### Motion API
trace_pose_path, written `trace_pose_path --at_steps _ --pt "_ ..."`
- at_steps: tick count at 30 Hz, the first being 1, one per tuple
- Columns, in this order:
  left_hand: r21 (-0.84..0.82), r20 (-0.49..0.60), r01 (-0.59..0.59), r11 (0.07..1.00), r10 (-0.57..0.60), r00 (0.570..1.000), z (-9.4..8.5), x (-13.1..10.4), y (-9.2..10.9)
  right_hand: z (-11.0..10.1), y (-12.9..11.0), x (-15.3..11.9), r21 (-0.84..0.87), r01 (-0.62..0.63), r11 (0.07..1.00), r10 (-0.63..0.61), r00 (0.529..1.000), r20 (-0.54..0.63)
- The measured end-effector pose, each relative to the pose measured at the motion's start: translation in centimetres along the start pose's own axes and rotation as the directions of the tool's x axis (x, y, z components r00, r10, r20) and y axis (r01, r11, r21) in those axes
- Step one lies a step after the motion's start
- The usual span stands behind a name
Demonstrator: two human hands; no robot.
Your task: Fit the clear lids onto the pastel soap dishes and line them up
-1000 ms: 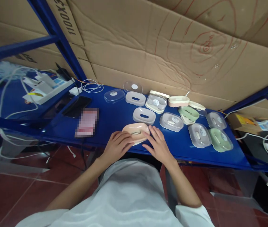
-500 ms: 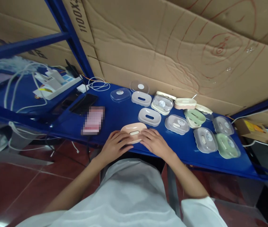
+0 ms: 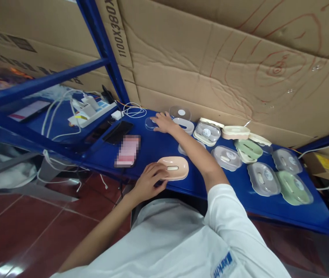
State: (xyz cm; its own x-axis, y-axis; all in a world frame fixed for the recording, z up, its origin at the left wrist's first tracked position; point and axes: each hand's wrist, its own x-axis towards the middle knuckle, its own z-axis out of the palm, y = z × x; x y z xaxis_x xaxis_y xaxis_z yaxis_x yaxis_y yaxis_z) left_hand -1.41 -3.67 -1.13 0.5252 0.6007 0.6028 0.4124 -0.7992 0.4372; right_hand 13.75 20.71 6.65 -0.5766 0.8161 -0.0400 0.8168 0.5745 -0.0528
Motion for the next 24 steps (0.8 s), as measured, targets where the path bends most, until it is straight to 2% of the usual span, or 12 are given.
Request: trace_pose_path --at_steps 3,6,8,11,14,16,20,24 --pt "-0.007 -0.006 -0.001 1.000 0.001 1.000 0.0 0.0 0.0 0.3 0.1 -0.3 0.089 0.008 0.996 -0.009 1.000 0.021" --pt "-0.034 -0.059 0.011 0.999 -0.013 0.998 0.0 -0.2 0.0 0.1 -0.2 -2.9 0.211 0.023 0.977 -0.025 1.000 0.004" --pt "-0.078 -0.083 0.053 0.996 -0.059 0.995 0.0 -0.4 -0.1 -0.3 -0.6 -6.3 0.266 0.091 0.960 -0.069 0.993 -0.091" --pt "-0.158 -0.104 0.168 0.973 -0.186 0.977 0.1 -0.6 -0.5 -0.8 -1.4 -13.1 0.292 0.208 0.934 -0.133 0.958 -0.254" --pt "-0.241 -0.148 0.221 0.945 -0.260 0.954 0.2 -0.5 -0.9 -0.1 -2.3 -19.6 0.270 0.245 0.931 -0.167 0.945 -0.282" --pt "-0.287 -0.135 0.219 0.933 -0.266 0.955 0.2 -0.4 -1.1 1.3 -3.1 -22.6 0.230 0.252 0.940 -0.192 0.948 -0.253" --pt "-0.240 0.008 0.242 0.940 -0.247 0.969 -0.2 -0.1 -1.2 4.3 -4.4 -25.0 0.084 0.258 0.963 -0.232 0.943 -0.238" --pt "-0.188 0.102 0.263 0.946 -0.248 0.963 -0.7 0.0 -1.0 5.3 -5.0 -25.2 0.016 0.280 0.960 -0.266 0.928 -0.261"
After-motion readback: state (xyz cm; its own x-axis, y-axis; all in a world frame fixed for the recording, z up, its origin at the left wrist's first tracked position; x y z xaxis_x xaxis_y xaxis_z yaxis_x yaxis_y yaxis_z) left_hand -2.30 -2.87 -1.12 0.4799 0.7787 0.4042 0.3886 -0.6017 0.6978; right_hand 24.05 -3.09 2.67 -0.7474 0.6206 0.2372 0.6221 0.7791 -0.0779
